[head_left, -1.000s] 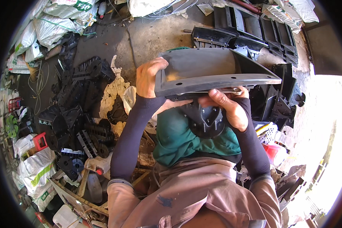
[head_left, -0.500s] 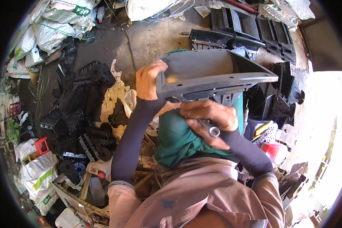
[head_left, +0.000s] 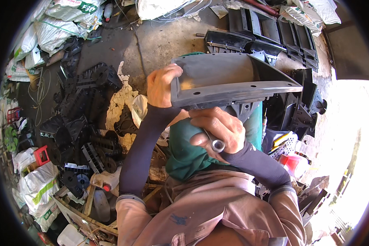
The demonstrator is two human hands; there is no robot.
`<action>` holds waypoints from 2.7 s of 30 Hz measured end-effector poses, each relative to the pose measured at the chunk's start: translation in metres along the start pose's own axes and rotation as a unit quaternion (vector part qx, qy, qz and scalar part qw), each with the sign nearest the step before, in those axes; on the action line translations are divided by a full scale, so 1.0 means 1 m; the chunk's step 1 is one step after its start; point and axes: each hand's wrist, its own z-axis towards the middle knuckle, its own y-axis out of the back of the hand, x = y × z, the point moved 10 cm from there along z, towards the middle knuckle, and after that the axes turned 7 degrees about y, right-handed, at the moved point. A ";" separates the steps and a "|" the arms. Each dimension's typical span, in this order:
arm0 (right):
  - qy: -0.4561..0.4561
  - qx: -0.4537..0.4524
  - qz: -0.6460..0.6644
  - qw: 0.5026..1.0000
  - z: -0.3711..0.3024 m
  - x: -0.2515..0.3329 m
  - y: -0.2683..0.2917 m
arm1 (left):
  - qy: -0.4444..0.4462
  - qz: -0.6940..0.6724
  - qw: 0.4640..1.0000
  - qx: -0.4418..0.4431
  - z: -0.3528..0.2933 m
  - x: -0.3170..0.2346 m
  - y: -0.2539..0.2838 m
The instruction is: The person assembles a gray plastic housing by inserting and tightening multiple screws with a wrench. They rotate the part to access different screw holes and finish by handling a black mesh piece.
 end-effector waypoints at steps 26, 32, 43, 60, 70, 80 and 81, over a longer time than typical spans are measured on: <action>-0.316 -0.059 0.337 0.885 -0.038 -0.071 0.005 | 0.014 -0.008 1.000 0.023 0.004 0.004 -0.003; 0.570 -0.149 0.701 0.402 0.017 0.019 0.030 | 0.008 0.005 1.000 0.017 0.002 0.004 -0.003; 0.063 -0.094 0.147 0.983 0.040 0.027 -0.034 | -0.040 0.013 0.999 0.014 -0.004 0.025 -0.011; -0.136 -0.220 0.613 0.746 -0.010 -0.081 0.007 | 0.018 -0.011 0.999 0.029 0.005 0.003 -0.003; -0.053 -0.322 0.510 0.796 -0.010 -0.038 0.003 | 0.002 -0.008 0.999 0.040 -0.002 0.009 -0.009; -0.086 -0.258 0.492 0.827 -0.004 -0.029 0.003 | 0.014 -0.008 0.999 0.042 0.001 0.010 -0.005; -0.128 -0.275 0.534 0.789 -0.014 -0.048 0.006 | 0.017 -0.012 0.999 0.039 0.001 0.008 -0.003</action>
